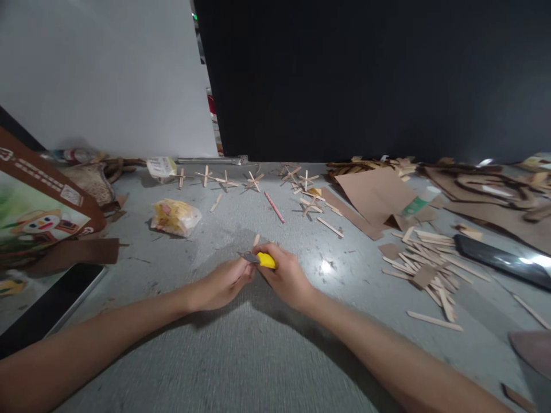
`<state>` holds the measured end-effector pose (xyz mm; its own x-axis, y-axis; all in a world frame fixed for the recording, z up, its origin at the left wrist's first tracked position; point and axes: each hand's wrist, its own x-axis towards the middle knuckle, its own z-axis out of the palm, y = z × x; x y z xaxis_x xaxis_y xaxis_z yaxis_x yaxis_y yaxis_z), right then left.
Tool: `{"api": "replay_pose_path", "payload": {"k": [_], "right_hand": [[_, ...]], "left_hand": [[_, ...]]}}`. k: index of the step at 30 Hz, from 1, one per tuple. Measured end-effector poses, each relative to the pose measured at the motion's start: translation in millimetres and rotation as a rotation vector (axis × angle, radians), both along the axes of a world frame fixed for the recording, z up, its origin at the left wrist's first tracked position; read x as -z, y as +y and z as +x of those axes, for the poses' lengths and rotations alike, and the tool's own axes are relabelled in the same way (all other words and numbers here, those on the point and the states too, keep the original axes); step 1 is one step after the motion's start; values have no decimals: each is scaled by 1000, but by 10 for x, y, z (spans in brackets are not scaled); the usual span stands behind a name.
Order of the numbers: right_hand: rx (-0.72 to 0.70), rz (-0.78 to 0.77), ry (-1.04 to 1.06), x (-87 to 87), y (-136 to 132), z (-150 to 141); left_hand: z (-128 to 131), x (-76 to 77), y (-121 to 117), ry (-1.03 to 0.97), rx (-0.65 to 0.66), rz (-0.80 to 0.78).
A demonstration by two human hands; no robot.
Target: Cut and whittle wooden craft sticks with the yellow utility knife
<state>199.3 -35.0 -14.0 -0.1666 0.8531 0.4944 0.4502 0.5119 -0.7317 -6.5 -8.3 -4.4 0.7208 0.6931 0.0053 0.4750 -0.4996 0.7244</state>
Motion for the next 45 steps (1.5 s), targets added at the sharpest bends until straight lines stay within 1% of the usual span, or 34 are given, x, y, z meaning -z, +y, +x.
{"api": "replay_pose_path", "payload": {"k": [6, 13, 15, 19, 21, 23, 26, 28, 32, 35, 38, 40, 42, 45], "right_hand": [[3, -51, 7, -3, 13, -11], [26, -60, -13, -6, 21, -23], [8, -44, -21, -1, 9, -20], [-88, 39, -71, 27, -3, -3], [-39, 48, -36, 30, 12, 10], [81, 24, 40, 13, 40, 27], [233, -21, 140, -35, 87, 52], [269, -39, 182, -62, 114, 63], [230, -81, 225, -81, 148, 68], [195, -110, 214, -81, 152, 68], [190, -127, 198, -90, 144, 66], [197, -125, 237, -99, 138, 59], [193, -120, 272, -104, 134, 54], [163, -139, 241, -102, 135, 60]], "left_hand": [[13, -48, -6, -64, -4, -11], [22, -35, -6, -142, -6, -72], [38, -32, 10, -213, -42, -149], [73, -45, 57, -390, -177, -407], [80, -51, 68, -449, -197, -488], [78, -55, 68, -479, -197, -520], [67, -69, 54, -463, -173, -525], [59, -94, 43, -431, -150, -516], [45, -142, 33, -355, -77, -451], [40, -125, 51, -327, -60, -412], [38, -83, 85, -360, -74, -443], [34, -77, 100, -359, -65, -474], [30, -97, 101, -341, -47, -498], [27, -139, 89, -355, -39, -509]]}}
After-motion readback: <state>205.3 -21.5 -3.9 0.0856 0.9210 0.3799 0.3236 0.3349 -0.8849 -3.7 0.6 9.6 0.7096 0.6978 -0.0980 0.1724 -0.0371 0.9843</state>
